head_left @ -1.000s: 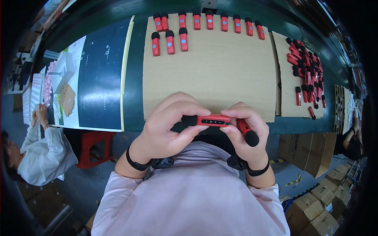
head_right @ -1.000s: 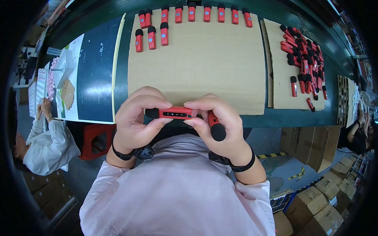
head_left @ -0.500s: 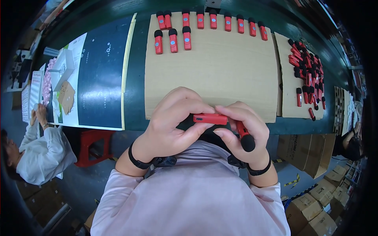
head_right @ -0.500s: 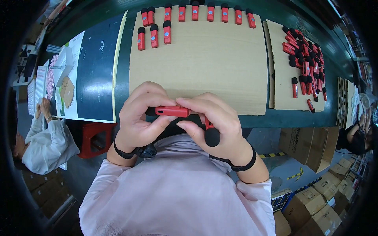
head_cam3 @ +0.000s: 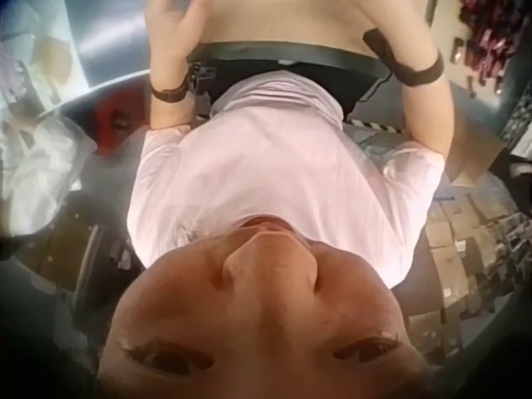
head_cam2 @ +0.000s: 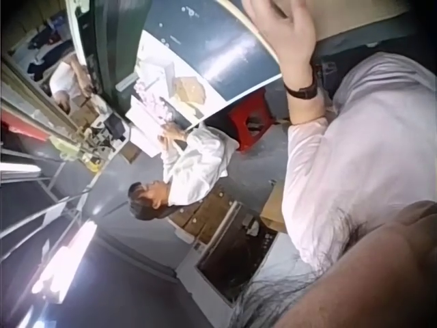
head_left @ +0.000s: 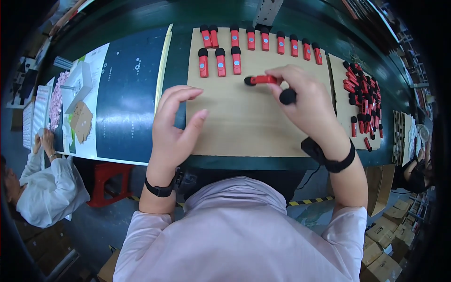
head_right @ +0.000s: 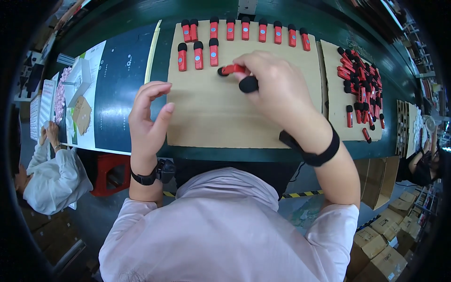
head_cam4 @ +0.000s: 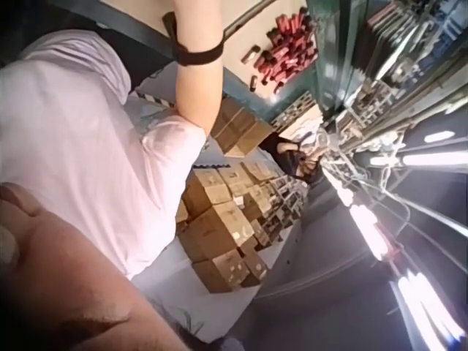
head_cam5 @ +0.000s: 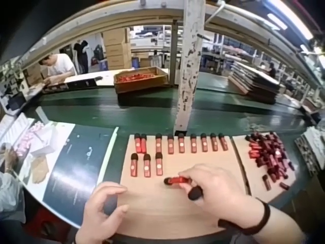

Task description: The person picks up a red microphone, turns it over to inspect it, and places it onto a cardboard sheet. This process is repeated for several microphones, which are arranged in rows on the sheet.

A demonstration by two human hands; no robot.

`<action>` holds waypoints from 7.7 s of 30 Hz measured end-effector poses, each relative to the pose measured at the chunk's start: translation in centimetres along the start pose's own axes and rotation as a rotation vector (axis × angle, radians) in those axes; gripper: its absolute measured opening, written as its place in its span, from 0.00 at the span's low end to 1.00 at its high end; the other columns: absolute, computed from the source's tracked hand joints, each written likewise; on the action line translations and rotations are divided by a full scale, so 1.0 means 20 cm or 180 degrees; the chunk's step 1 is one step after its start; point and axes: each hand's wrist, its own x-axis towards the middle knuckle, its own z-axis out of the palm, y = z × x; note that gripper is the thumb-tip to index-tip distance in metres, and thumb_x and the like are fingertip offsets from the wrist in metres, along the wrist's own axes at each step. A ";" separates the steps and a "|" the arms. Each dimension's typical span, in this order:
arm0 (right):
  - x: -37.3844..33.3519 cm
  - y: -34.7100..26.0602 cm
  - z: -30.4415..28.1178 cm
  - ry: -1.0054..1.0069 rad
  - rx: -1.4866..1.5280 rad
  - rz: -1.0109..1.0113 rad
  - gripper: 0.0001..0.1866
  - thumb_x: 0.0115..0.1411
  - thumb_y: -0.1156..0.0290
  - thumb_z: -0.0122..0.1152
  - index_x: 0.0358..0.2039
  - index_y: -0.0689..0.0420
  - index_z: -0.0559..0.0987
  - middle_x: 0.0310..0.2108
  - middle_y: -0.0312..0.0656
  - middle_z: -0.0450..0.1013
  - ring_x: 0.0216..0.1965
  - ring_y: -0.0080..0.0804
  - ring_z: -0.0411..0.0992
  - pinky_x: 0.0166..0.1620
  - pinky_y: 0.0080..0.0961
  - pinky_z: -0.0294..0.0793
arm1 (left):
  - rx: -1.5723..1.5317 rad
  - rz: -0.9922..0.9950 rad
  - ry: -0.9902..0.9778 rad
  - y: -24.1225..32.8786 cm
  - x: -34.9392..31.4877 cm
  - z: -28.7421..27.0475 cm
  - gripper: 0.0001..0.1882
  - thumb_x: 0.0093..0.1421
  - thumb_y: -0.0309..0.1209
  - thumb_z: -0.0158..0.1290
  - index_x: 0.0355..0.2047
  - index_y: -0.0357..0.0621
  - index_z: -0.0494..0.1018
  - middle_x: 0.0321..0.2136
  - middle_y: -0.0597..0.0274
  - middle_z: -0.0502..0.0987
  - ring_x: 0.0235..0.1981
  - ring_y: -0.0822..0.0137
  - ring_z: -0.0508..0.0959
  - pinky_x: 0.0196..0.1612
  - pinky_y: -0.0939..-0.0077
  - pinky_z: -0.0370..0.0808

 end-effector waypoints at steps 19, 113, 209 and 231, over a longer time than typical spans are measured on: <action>0.10 0.10 0.20 -0.0483 -0.0976 0.0084 0.10 0.51 0.74 0.63 0.35 0.57 0.73 0.29 0.43 0.74 0.34 0.44 0.74 0.35 0.38 0.73 | 0.0012 -0.0046 -0.0266 -0.23 0.08 -0.01 0.22 0.58 0.31 0.57 0.52 0.38 0.68 0.57 0.45 0.67 0.60 0.51 0.65 0.61 0.62 0.62; -0.45 -0.32 0.08 0.0646 0.2473 0.0419 0.16 0.48 0.82 0.69 0.38 0.61 0.78 0.30 0.40 0.74 0.23 0.24 0.66 0.26 0.18 0.66 | -0.0697 0.0824 -0.0851 0.24 -0.09 0.12 0.16 0.45 0.23 0.65 0.36 0.36 0.76 0.31 0.54 0.77 0.32 0.58 0.75 0.39 0.67 0.71; -0.80 0.33 -0.38 0.1180 0.0388 0.2335 0.12 0.59 0.75 0.60 0.44 0.62 0.76 0.35 0.42 0.74 0.37 0.24 0.72 0.41 0.20 0.71 | 0.0186 0.0727 0.0140 0.17 -0.04 0.06 0.13 0.60 0.24 0.49 0.46 0.36 0.70 0.54 0.45 0.68 0.56 0.54 0.69 0.60 0.62 0.63; -0.52 -0.21 -0.10 0.0533 0.2659 0.0596 0.10 0.56 0.82 0.58 0.40 0.65 0.79 0.31 0.43 0.74 0.31 0.29 0.71 0.36 0.22 0.70 | -0.0321 0.0936 -0.0930 0.34 -0.04 0.20 0.14 0.48 0.26 0.63 0.37 0.38 0.77 0.31 0.58 0.79 0.33 0.58 0.78 0.54 0.53 0.69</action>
